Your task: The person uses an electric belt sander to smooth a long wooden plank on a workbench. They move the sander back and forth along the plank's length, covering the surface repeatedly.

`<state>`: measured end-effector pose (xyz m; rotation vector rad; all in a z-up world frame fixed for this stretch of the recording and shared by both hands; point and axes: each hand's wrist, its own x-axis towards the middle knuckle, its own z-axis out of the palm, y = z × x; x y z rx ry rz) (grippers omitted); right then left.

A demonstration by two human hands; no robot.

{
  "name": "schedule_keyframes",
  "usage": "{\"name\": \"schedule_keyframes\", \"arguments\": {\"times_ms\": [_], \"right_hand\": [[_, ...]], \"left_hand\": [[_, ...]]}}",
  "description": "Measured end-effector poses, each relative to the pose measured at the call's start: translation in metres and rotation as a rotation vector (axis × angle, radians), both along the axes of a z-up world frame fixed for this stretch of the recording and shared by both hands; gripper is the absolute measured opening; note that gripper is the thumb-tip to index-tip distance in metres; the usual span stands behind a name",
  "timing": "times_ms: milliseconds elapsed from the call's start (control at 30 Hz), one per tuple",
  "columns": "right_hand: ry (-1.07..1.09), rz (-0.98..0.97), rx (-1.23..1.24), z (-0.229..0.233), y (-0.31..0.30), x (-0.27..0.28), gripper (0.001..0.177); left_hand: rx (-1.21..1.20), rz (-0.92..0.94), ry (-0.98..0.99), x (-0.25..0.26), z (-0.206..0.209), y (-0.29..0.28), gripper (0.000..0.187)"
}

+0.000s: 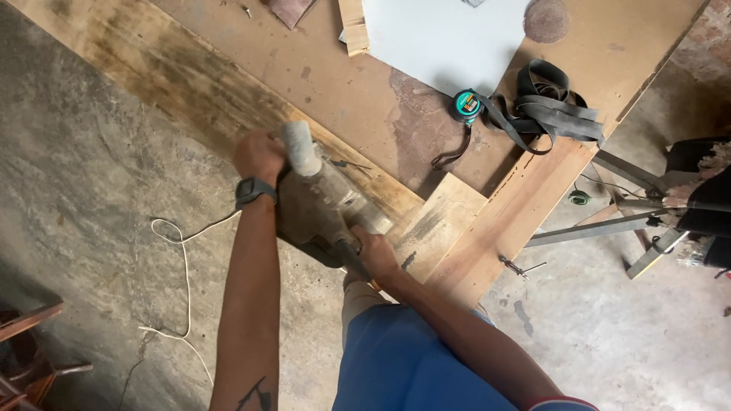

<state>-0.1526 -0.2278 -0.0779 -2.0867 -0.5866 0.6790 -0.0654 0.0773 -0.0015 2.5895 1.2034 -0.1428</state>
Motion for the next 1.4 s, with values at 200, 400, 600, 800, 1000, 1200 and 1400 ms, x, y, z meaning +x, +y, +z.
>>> {"name": "schedule_keyframes", "arguments": {"times_ms": [200,400,600,800,1000,1200,1400], "right_hand": [[0.038,-0.078,0.055,0.071,-0.016,0.038,0.017],[-0.093,-0.079,0.139,0.046,-0.042,0.071,0.038],[0.029,-0.175,0.019,0.049,-0.066,0.089,0.026],[0.09,-0.201,-0.054,0.054,-0.072,0.077,0.03],[0.153,-0.173,-0.031,0.089,-0.055,0.054,0.032],[0.135,-0.043,-0.007,0.058,-0.011,0.051,0.031],[0.077,0.05,-0.076,0.046,0.075,0.068,0.026]], "left_hand": [[-0.095,-0.027,-0.135,0.044,-0.028,0.0,0.011],[-0.103,-0.036,-0.227,0.083,-0.023,-0.047,0.022],[-0.224,-0.012,-0.128,0.112,-0.001,-0.08,0.023],[-0.27,-0.085,-0.235,0.091,0.003,-0.089,0.019],[-0.321,0.02,-0.202,0.05,0.018,-0.081,0.022],[-0.272,0.042,-0.13,0.028,0.029,-0.02,0.026],[-0.179,0.086,-0.231,0.02,0.003,0.073,0.025]]}}
